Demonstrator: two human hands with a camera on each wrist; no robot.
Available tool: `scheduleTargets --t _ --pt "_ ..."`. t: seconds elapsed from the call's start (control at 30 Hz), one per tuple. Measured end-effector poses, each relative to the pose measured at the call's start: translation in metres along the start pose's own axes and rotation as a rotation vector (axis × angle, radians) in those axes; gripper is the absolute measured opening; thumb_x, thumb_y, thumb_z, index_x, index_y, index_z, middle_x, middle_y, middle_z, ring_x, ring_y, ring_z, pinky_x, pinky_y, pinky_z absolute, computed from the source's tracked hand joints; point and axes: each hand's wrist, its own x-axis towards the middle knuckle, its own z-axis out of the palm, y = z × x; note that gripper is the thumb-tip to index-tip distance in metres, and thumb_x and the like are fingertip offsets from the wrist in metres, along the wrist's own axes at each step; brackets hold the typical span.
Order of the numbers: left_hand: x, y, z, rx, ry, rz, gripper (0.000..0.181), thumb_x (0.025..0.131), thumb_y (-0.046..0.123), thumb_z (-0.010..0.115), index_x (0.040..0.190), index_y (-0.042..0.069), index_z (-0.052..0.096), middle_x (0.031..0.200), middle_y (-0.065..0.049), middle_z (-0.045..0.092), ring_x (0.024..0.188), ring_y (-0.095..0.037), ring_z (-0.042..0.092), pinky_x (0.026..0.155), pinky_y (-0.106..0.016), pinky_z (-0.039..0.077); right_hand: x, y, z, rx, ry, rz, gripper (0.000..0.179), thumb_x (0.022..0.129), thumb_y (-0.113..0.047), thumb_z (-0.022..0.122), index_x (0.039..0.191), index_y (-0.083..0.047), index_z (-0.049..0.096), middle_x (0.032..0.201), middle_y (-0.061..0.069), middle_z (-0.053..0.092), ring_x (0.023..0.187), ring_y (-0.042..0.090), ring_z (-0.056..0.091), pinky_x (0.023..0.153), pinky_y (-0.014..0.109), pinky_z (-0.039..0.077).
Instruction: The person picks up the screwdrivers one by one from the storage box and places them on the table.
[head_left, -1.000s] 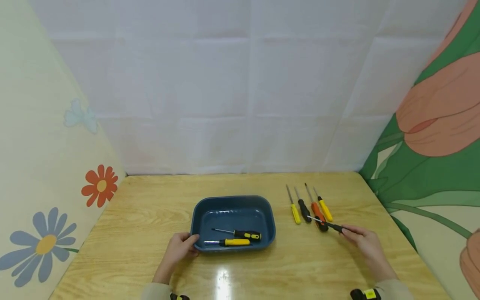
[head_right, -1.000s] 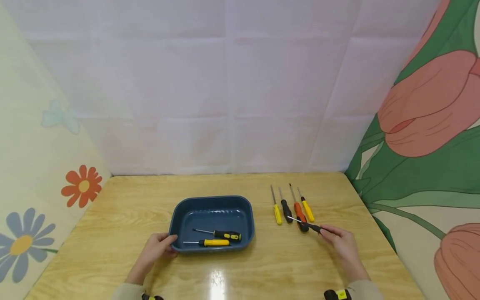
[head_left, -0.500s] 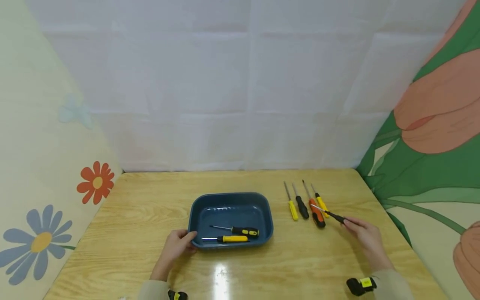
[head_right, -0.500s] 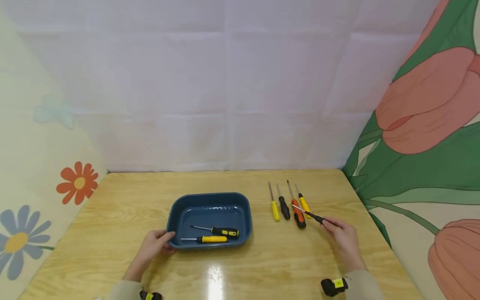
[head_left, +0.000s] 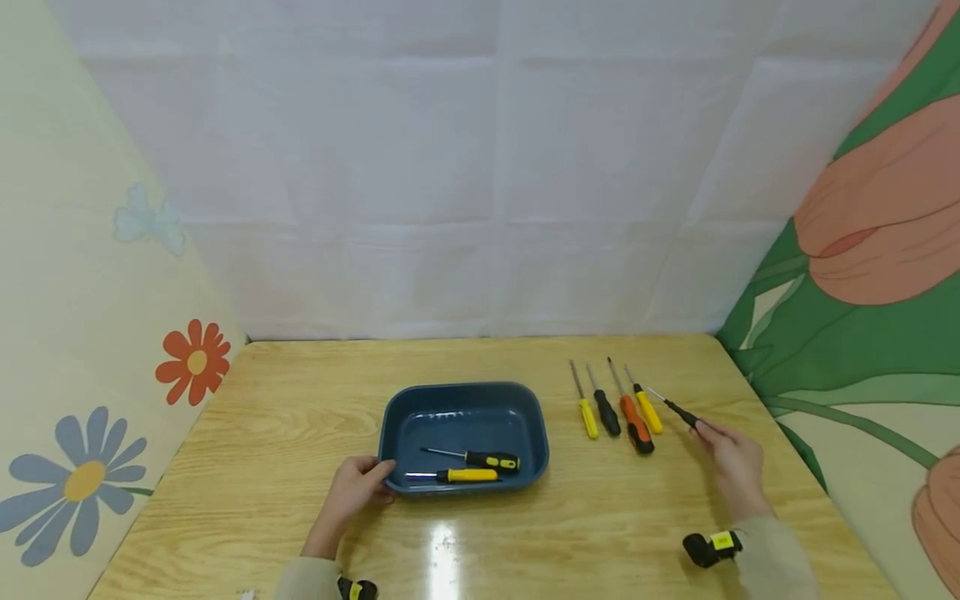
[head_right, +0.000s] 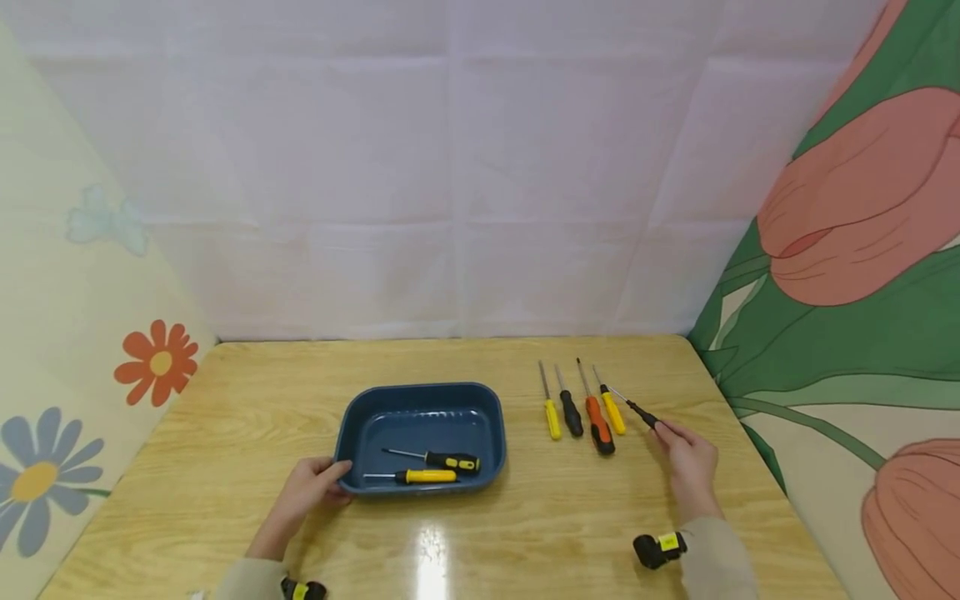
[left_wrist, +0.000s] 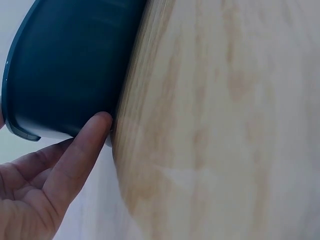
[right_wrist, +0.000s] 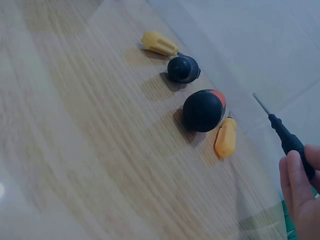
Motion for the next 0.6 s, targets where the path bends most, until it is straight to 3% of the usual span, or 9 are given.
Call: scheduleTargets --t 0.13,0.27,0.4,0.5,0.6 --pt "0.0 0.0 0.0 0.005 0.001 0.008 0.025 0.086 0.01 0.057 0.087 -0.015 0.06 0.066 -0.012 0.063 0.054 -0.021 0.061 0.052 -0.033 0.056 0.012 0.006 0.001 0.046 0.038 -0.022 0.026 0.083 -0.006 0.064 0.109 -0.003 0.063 0.077 -0.008 0.061 0.075 0.004 0.064 0.081 0.02 0.05" --pt "0.0 0.0 0.0 0.013 0.002 0.016 0.025 0.086 0.01 0.056 0.087 -0.015 0.06 0.065 -0.012 0.063 0.054 -0.022 0.061 0.052 -0.033 0.055 0.035 0.021 -0.003 0.128 0.07 -0.032 0.021 0.079 -0.004 0.068 0.1 -0.006 0.068 0.078 -0.006 0.062 0.075 0.006 0.064 0.077 0.019 0.051" --pt "0.001 -0.001 0.001 0.004 0.006 0.011 0.024 0.086 0.009 0.056 0.086 -0.015 0.06 0.064 -0.012 0.063 0.054 -0.021 0.061 0.052 -0.033 0.055 0.058 0.034 -0.007 0.269 0.122 0.01 0.017 0.076 0.002 0.07 0.09 -0.007 0.071 0.077 -0.001 0.062 0.073 0.008 0.064 0.074 0.019 0.052" --pt "0.001 -0.001 0.001 -0.002 0.005 0.003 0.025 0.086 0.01 0.056 0.086 -0.015 0.06 0.065 -0.012 0.063 0.054 -0.021 0.061 0.052 -0.033 0.055 0.064 0.037 -0.006 0.296 0.153 0.034 0.016 0.076 0.003 0.069 0.089 -0.006 0.07 0.077 0.0 0.062 0.073 0.009 0.064 0.073 0.02 0.053" --pt "0.001 -0.001 0.0 0.001 0.005 -0.001 0.025 0.086 0.01 0.057 0.087 -0.015 0.06 0.065 -0.011 0.062 0.055 -0.022 0.061 0.052 -0.033 0.056 0.058 0.03 0.0 0.274 0.149 0.041 0.016 0.078 0.004 0.066 0.09 -0.006 0.07 0.077 0.0 0.061 0.073 0.008 0.064 0.074 0.02 0.053"
